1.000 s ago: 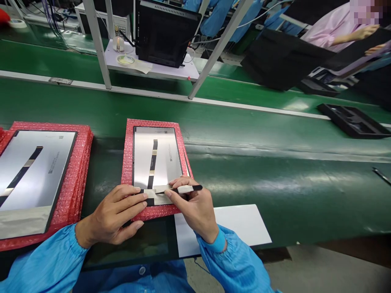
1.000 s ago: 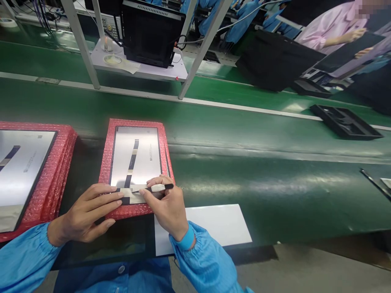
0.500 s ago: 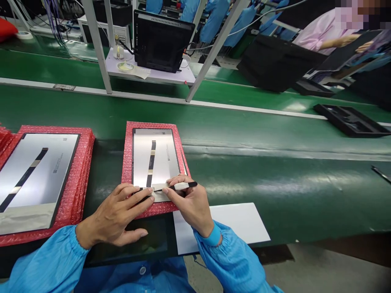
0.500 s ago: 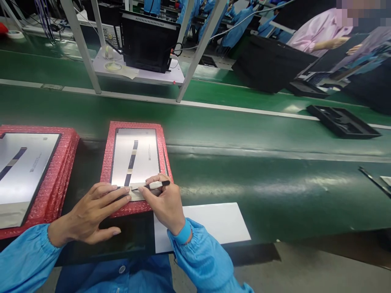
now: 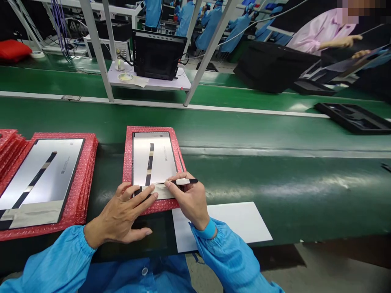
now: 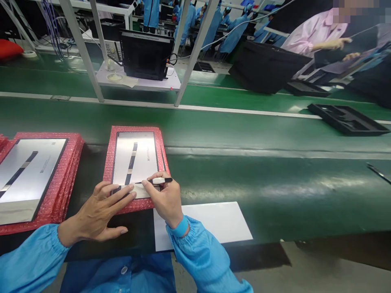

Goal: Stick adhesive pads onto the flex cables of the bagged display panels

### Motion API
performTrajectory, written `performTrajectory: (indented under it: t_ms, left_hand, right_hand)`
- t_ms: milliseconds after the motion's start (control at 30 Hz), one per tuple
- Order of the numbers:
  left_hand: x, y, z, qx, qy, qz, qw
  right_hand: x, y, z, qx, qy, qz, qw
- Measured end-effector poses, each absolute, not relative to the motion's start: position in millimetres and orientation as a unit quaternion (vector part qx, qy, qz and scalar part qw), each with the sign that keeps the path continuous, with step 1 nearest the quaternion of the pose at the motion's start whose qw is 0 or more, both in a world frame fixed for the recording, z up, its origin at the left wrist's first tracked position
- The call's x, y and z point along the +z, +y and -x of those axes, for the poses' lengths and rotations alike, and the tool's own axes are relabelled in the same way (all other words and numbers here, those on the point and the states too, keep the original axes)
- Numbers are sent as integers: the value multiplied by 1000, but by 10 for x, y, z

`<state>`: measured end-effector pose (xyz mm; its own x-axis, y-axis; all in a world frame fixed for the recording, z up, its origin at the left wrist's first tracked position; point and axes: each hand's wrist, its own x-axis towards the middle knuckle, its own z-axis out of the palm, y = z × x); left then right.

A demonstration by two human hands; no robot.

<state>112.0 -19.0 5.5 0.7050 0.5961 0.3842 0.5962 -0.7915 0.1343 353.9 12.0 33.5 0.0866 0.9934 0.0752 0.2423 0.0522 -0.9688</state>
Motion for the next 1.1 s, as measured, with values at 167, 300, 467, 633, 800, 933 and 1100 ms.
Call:
performTrajectory:
  t_ms: [167, 300, 467, 633, 800, 933, 1100]
  left_hand:
    - [95, -146, -956, -168, -281, 944, -42]
    - [119, -133, -890, -188, -269, 940, -91]
    - [109, -165, -821, -251, -258, 922, -142]
    - [144, -167, -829, -279, -281, 908, -136]
    - [170, -158, -958, -248, -312, 911, -110]
    - [168, -204, -1072, -202, -342, 917, -45]
    - [161, -238, -1114, -202, -367, 908, -25]
  right_hand:
    - [340, 124, -3539, 396, -547, 561, 479]
    - [318, 119, -3546, 389, -551, 564, 477]
    - [287, 119, -3555, 391, -548, 561, 481]
    - [280, 117, -3556, 395, -549, 554, 485]
    - [294, 110, -3559, 406, -547, 548, 486]
    - [278, 121, -3550, 416, -544, 546, 484]
    - [315, 133, -3556, 428, -533, 524, 507]
